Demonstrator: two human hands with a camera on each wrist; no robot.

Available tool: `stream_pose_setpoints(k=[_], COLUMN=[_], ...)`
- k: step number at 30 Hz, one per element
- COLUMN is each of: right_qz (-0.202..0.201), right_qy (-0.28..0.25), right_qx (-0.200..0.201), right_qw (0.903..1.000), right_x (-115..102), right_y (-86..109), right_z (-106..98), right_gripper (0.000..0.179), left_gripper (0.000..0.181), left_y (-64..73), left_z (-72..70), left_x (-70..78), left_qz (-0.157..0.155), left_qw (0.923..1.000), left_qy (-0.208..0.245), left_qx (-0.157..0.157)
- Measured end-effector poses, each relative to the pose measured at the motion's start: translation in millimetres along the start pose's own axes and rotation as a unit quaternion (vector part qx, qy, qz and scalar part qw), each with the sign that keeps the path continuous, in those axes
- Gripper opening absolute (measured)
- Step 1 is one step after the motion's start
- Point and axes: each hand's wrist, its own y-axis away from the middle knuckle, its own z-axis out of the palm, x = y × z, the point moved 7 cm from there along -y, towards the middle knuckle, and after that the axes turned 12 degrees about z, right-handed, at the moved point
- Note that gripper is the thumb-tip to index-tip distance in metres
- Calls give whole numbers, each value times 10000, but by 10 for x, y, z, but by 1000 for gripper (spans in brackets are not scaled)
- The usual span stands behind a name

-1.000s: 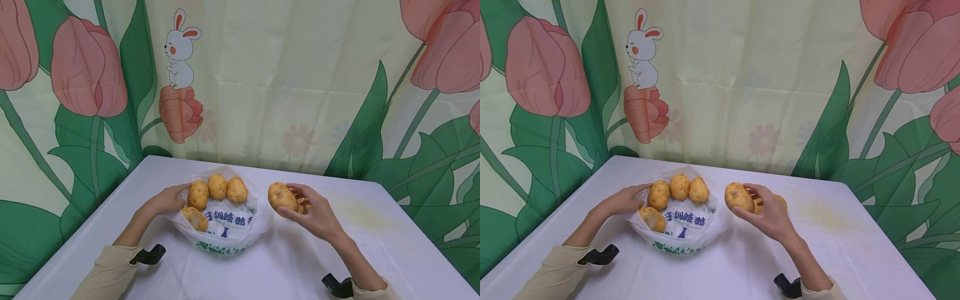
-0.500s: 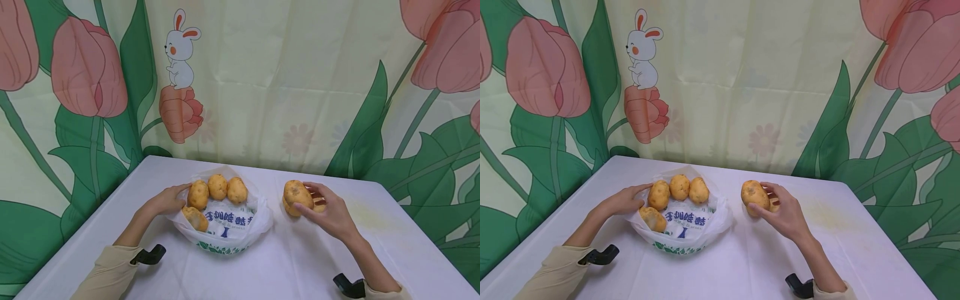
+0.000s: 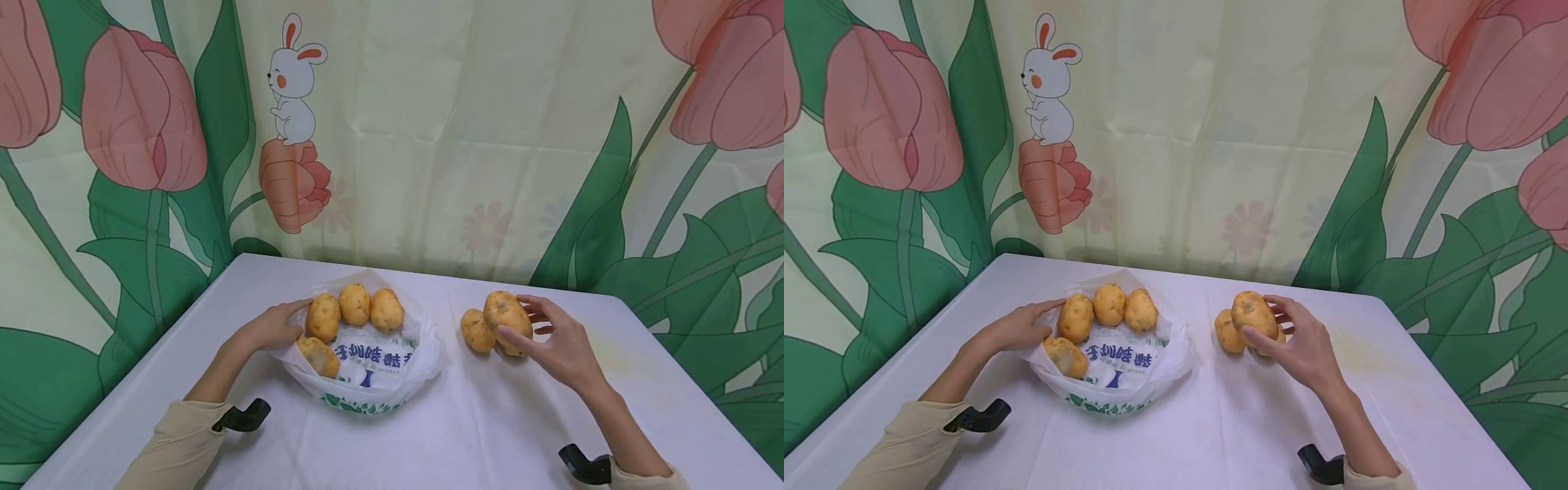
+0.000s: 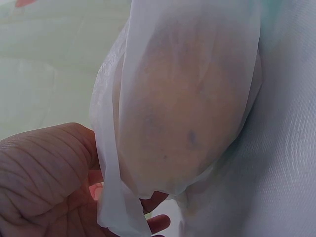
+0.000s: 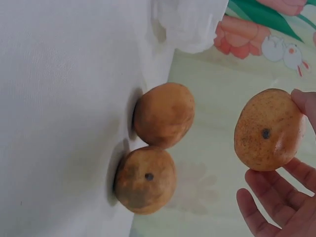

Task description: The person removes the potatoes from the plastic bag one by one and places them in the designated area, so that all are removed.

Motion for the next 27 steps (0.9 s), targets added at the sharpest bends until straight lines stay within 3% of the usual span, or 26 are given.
stream_pose_setpoints(k=[27], right_qz=[634], right_qy=[696], right_qx=[73], right_qw=[9955], right_x=[491], right_y=[-77], right_z=[-234], right_gripper=[72], left_gripper=[65], left_y=[-15], left_z=[17], left_x=[-41], left_qz=[6], left_qw=[10000], left_qy=[-27], left_qx=[11])
